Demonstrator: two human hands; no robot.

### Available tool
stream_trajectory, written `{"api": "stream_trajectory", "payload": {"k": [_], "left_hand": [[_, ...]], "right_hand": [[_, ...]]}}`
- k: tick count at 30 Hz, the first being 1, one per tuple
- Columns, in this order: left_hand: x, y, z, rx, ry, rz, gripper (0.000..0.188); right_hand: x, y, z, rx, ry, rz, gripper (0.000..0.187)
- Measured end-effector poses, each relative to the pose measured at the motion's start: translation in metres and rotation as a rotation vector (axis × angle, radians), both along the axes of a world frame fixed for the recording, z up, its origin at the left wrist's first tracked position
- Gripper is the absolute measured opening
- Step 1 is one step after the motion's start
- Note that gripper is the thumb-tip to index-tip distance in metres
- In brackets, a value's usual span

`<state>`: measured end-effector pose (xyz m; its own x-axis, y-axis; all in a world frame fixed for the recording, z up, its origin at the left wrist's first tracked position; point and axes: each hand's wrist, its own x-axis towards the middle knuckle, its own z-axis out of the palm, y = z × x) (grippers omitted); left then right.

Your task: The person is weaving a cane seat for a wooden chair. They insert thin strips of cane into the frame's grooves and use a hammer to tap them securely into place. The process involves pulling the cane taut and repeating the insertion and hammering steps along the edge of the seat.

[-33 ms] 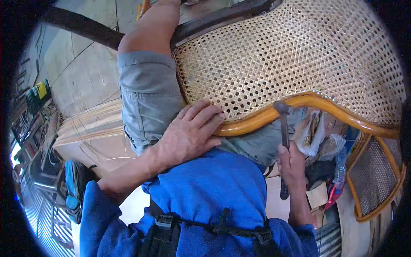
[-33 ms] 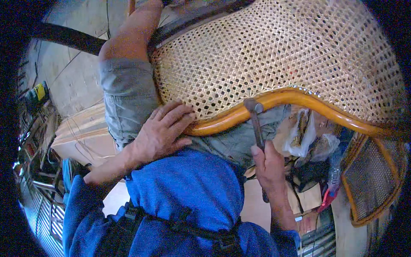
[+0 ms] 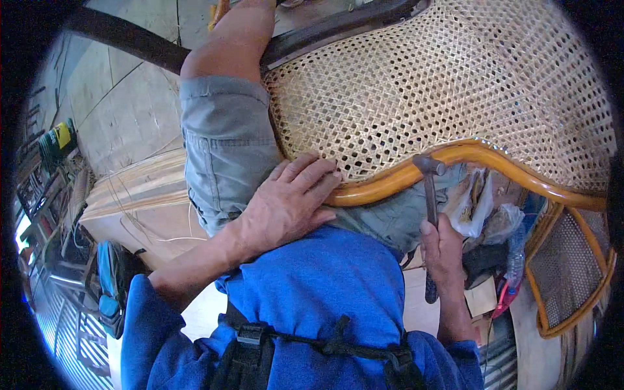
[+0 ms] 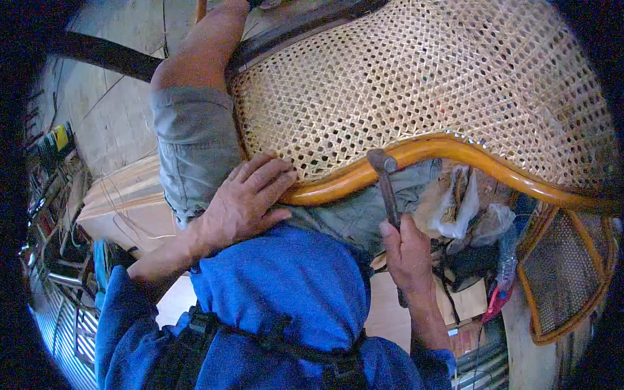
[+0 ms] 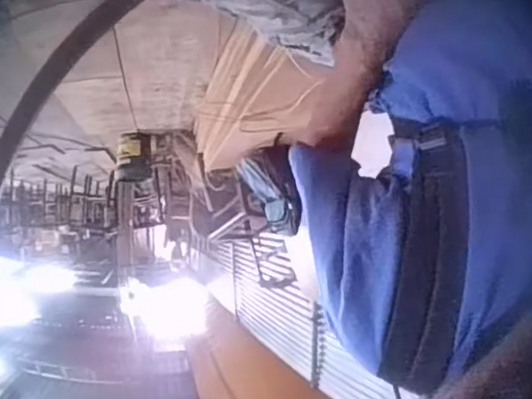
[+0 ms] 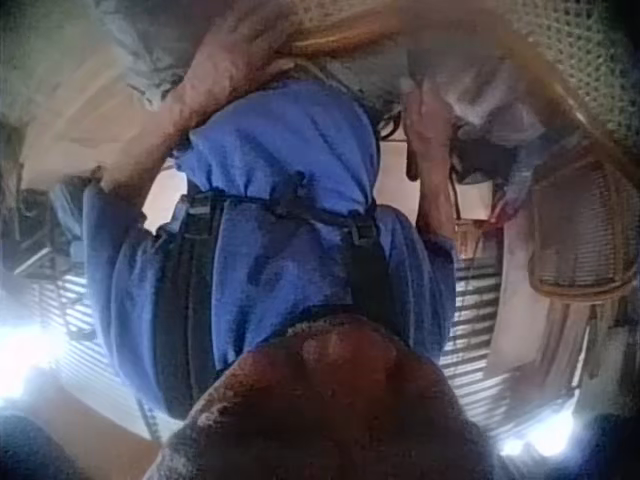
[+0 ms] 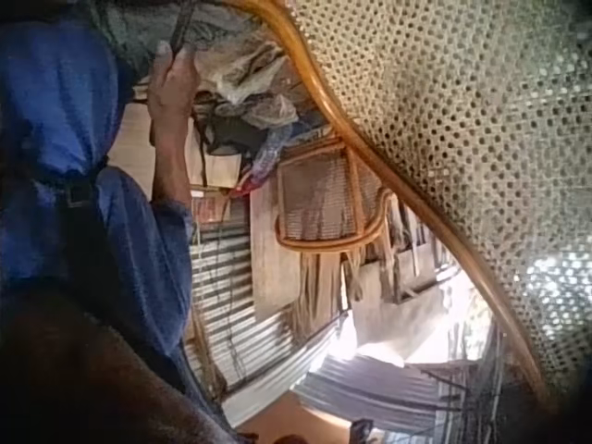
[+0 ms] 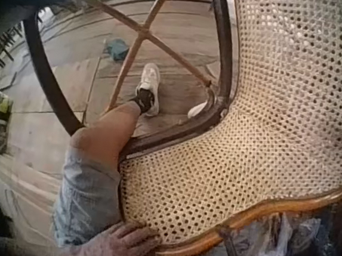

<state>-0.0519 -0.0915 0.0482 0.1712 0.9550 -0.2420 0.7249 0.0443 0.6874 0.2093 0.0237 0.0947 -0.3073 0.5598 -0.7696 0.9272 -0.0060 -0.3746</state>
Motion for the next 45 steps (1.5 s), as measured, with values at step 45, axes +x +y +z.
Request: {"api": "stream_trajectory", "payload": {"k": [45], "left_hand": [[0.005, -0.032, 0.005, 0.025, 0.026, 0.158, 0.039]], "right_hand": [[-0.030, -0.038, 0.023, 0.024, 0.138, 0.115, 0.030]]}}
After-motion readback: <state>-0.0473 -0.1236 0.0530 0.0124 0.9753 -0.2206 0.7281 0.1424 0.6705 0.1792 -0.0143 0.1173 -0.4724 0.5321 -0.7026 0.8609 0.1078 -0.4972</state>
